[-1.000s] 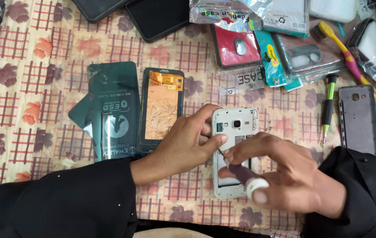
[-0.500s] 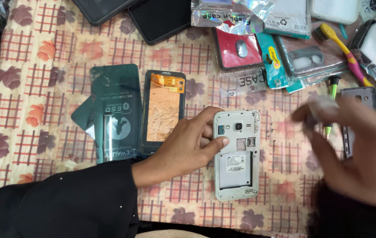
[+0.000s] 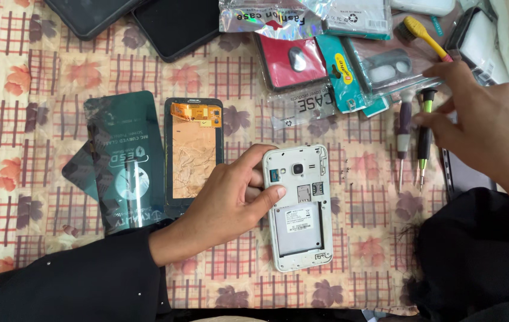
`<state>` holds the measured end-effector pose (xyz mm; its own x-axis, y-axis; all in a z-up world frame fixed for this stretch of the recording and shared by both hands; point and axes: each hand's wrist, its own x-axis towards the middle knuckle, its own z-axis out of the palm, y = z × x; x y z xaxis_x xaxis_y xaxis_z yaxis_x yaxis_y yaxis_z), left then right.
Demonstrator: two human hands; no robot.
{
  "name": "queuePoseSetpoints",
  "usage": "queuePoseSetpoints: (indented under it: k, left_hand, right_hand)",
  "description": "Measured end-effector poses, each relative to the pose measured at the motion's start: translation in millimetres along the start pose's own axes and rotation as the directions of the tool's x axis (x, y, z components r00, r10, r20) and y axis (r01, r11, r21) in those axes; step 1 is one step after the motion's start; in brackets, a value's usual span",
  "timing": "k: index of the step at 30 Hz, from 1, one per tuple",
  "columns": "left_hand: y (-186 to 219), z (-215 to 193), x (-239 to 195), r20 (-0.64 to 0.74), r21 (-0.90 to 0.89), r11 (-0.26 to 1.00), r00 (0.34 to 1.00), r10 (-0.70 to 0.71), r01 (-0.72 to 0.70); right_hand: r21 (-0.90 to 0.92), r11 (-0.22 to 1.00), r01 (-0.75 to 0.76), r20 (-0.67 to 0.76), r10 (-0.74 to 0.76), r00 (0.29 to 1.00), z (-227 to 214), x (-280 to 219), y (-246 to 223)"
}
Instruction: The person disassembles a white smartphone by removing screws and the back cover, then detaches the motherboard and cleans the internal components with a toothbrush.
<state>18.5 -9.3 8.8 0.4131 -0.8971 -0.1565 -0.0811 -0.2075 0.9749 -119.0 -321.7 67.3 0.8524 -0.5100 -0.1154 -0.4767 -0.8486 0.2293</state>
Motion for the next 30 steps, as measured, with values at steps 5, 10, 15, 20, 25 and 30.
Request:
queuePoseSetpoints:
  k: [5,10,15,20,25,30]
  left_hand:
    - [-3.7,-0.2,-0.1,-0.007,-0.014,1.0,1.0,0.018,-0.018]
    - [-6.5,-0.1,-0.9,-0.011,-0.012,0.999,0.999,0.04,-0.04]
    - [-9.6,0.1,-0.8,-0.011,-0.008,0.998,0.998,0.056,-0.056]
    - [-12.0,-0.7,-1.3,-0.03,-0.007,0.995,0.994,0.103,-0.103]
    - [-12.8,-2.8,-0.9,-0.009,-0.034,0.989,0.989,0.145,-0.146]
    - [-7.8,-4.8,-3.2,-0.005,0.053,0.998,0.999,0.046,-0.045]
  right_hand:
    - [-0.066,0.996,0.051,-0.006,-0.052,0.999,9.3,1.5,4.4]
    - [0.142,0.99,0.022,0.036,-0.028,0.999,26.8,13.0,23.7]
    - [0.532,0.847,-0.015,0.059,-0.02,0.998,38.4,17.3,37.5]
    - [0.869,0.439,0.227,-0.312,0.131,0.941,23.2,-16.5,13.6]
    - [0.817,0.077,0.571,-0.576,0.143,0.805,10.0,-69.2,-58.1]
    - [0.621,-0.018,0.784,-0.772,-0.19,0.607,9.7,-71.8,-103.8]
